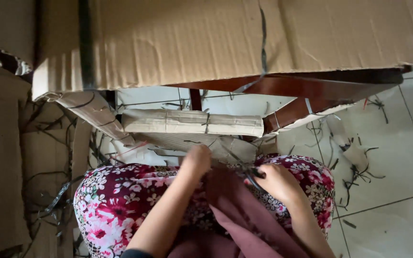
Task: Wrapping furniture legs with protective cardboard and securing it by tying thin strings.
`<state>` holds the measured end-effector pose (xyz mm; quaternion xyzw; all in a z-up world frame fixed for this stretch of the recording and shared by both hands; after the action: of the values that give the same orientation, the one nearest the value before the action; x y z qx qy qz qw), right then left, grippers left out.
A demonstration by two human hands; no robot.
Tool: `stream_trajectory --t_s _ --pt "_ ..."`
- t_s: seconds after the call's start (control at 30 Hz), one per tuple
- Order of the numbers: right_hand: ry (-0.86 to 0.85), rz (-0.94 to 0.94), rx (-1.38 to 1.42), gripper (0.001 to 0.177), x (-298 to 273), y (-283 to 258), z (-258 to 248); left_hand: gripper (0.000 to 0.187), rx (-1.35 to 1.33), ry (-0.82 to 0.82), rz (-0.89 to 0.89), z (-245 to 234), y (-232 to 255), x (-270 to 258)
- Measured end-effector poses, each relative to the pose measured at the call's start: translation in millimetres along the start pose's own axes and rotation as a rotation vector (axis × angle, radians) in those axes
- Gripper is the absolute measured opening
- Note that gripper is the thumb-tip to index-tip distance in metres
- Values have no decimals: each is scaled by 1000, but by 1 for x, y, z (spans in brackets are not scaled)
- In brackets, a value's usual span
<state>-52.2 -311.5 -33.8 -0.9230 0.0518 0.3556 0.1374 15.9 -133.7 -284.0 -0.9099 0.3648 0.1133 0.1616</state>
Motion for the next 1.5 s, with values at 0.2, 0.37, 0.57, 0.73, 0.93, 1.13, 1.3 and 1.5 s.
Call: stream_trajectory --t_s 0.2,0.37,0.57,0.73,0.93,1.13,1.3,1.5 --pt "25 59 121 49 18 6 1 16 -1258 274 -267 -42 -76 -42" --pt "23 108 67 49 10 4 1 36 -859 -196 -323 -7 -28 -4" --pt "39 135 124 52 -7 -6 -7 28 -923 -179 -337 37 -27 21" --pt "55 144 74 51 3 3 8 12 -1106 -5 -129 -157 -86 -79" --pt "-133 -31 -85 31 -17 -42 12 16 -1653 235 93 -269 -122 -149" --pt "63 -349 730 39 3 -42 -2 21 -1656 260 312 -281 -108 -147" --pt "276 -462 1282 19 -1 -74 -47 25 -1560 221 319 -268 -86 -139" --pt "814 -630 643 6 -5 -113 -97 16 -1539 254 176 -226 -66 -115"
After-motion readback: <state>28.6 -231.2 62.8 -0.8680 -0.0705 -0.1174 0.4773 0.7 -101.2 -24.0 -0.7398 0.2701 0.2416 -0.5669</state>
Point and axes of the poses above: each hand's wrist, its own x-axis towards the middle knuckle, its own z-axis out of the palm, y = z × x, the point moved 6 cm from there along x, towards the middle knuckle, and after that the axes turned 7 degrees about -y, right-handed, at the moved point
